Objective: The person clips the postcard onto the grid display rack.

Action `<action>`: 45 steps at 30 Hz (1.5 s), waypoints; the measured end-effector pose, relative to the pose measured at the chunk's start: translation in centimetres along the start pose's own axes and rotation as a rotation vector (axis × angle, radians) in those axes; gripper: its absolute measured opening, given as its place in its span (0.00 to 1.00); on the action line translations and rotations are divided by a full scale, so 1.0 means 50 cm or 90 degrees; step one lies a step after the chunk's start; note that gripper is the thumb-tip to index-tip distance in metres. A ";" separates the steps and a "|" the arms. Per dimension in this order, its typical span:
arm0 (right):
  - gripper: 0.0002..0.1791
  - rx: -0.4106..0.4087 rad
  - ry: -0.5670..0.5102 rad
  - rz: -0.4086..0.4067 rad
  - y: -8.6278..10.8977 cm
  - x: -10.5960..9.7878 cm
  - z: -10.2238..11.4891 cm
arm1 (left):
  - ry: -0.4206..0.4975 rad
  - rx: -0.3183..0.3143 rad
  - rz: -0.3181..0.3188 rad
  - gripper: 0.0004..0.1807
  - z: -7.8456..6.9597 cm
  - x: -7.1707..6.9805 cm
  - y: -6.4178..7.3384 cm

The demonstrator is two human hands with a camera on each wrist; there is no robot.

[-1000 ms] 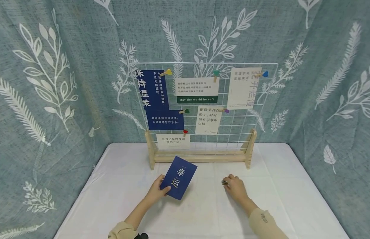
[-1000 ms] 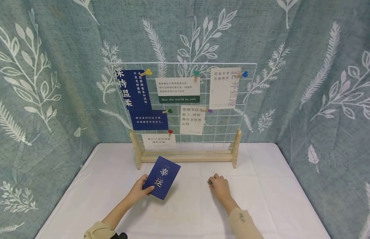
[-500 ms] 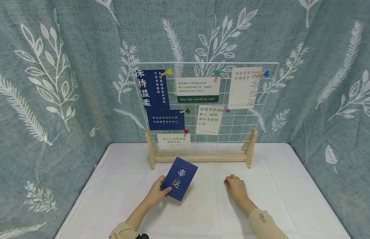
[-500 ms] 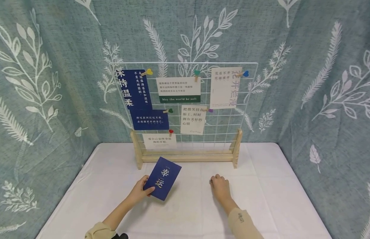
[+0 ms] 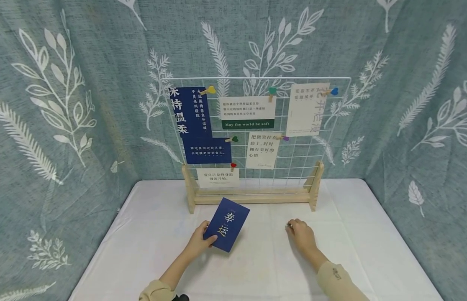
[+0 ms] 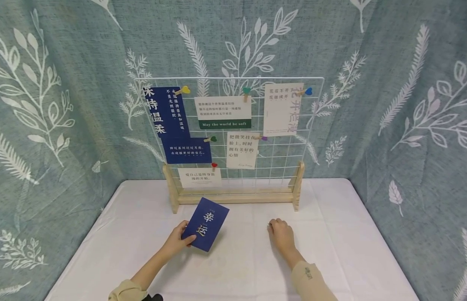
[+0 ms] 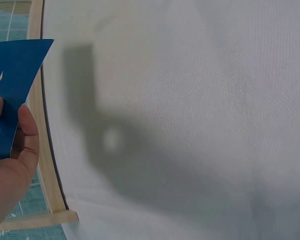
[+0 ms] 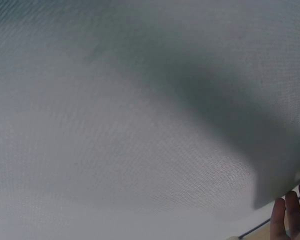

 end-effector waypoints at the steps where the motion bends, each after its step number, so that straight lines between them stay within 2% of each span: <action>1: 0.06 0.004 -0.003 0.003 0.000 0.000 -0.001 | -0.001 0.001 0.001 0.12 0.000 0.000 0.000; 15: 0.05 0.039 -0.030 0.010 0.000 -0.017 -0.010 | 0.001 0.011 0.002 0.11 -0.004 0.013 -0.005; 22: 0.12 0.065 -0.058 0.013 0.002 -0.024 -0.023 | 0.039 0.037 0.044 0.14 -0.007 0.028 -0.010; 26: 0.14 0.068 -0.090 0.033 0.002 -0.022 -0.026 | 0.071 0.047 0.066 0.15 -0.015 0.035 -0.012; 31: 0.09 0.069 -0.118 0.060 0.006 -0.016 -0.020 | 0.069 0.059 0.094 0.12 -0.022 0.047 -0.017; 37: 0.03 0.093 -0.147 0.061 0.010 -0.018 -0.015 | 0.054 0.082 0.114 0.12 -0.030 0.069 -0.026; 40: 0.03 0.083 -0.138 0.054 0.009 -0.020 -0.012 | 0.063 0.087 0.112 0.12 -0.031 0.079 -0.031; 45: 0.08 0.054 -0.118 0.053 0.010 -0.021 -0.006 | 0.063 0.068 0.101 0.11 -0.030 0.093 -0.040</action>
Point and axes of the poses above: each hand's wrist, its own y-axis away from the middle knuckle, its own x-axis out of the palm, z = x × y, the point moved 4 cm from there along -y, towards the middle knuckle, and after that the axes turned 8 degrees about y, right-handed, at the moved point
